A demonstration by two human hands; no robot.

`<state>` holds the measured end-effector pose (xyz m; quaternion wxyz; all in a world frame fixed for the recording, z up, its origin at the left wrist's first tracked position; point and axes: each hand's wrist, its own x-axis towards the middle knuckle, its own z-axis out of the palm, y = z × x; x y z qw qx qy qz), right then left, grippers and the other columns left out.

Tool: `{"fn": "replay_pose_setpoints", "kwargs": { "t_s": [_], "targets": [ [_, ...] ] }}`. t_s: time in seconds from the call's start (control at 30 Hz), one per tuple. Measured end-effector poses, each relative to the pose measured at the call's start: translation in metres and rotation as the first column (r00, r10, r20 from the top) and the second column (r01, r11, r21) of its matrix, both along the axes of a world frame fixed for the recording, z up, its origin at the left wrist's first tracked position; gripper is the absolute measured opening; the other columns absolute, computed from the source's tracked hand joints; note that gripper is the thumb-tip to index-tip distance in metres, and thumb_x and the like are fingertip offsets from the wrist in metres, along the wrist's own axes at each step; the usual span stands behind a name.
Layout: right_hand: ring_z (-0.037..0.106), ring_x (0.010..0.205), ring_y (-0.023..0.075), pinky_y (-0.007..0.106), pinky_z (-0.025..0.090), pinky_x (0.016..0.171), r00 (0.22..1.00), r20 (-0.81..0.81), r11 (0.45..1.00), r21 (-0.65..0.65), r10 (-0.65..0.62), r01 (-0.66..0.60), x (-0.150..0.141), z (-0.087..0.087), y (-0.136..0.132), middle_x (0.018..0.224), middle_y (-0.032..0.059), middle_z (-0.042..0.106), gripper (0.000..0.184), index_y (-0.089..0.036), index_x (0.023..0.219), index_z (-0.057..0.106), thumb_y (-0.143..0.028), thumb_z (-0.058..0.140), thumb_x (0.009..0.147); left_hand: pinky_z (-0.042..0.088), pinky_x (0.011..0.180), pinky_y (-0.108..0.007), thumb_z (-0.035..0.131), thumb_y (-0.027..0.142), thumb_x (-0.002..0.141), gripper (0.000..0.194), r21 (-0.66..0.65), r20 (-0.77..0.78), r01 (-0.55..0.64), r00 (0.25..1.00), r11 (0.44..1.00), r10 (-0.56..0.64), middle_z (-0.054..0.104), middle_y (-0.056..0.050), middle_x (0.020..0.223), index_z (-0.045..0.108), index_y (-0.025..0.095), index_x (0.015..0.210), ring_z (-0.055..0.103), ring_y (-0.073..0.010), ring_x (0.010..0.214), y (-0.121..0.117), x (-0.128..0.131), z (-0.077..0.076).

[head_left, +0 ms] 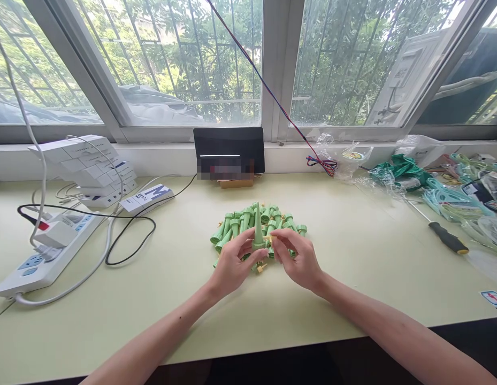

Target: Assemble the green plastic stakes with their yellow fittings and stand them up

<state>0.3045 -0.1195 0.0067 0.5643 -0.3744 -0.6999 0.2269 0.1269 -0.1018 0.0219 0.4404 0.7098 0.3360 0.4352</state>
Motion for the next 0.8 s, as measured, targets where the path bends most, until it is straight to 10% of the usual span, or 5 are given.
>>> {"fn": "replay_pose_setpoints", "kwargs": {
  "t_s": [0.5,0.8],
  "targets": [
    [0.061,0.064,0.0125,0.027,0.056,0.062,1.000,0.005,1.000,-0.019,-0.017,0.017,0.0000,-0.0020,0.0035,0.085,0.0048,0.065,0.013,-0.020,0.100,0.062,-0.029,0.054,0.096,0.061,0.076,-0.033,0.067,0.034,0.086,0.034,0.157,-0.100,-0.076,0.991,0.985,0.093,0.069,-0.005,0.096,0.060,0.019,0.116,0.068,-0.0178,0.083,0.0018,-0.0025,-0.0065],
    [0.054,0.051,0.0103,0.023,0.047,0.051,1.000,-0.022,0.998,-0.061,-0.002,0.001,0.0007,-0.0013,0.0036,0.068,0.0000,0.058,0.016,-0.018,0.090,0.061,-0.031,0.053,0.095,0.051,0.062,-0.026,0.065,0.038,0.087,0.023,0.520,-0.201,-0.141,0.938,0.843,0.281,0.064,-0.002,0.079,0.062,0.019,0.100,0.058,-0.0132,0.066,0.0042,-0.0037,-0.0095]
  ]
}}
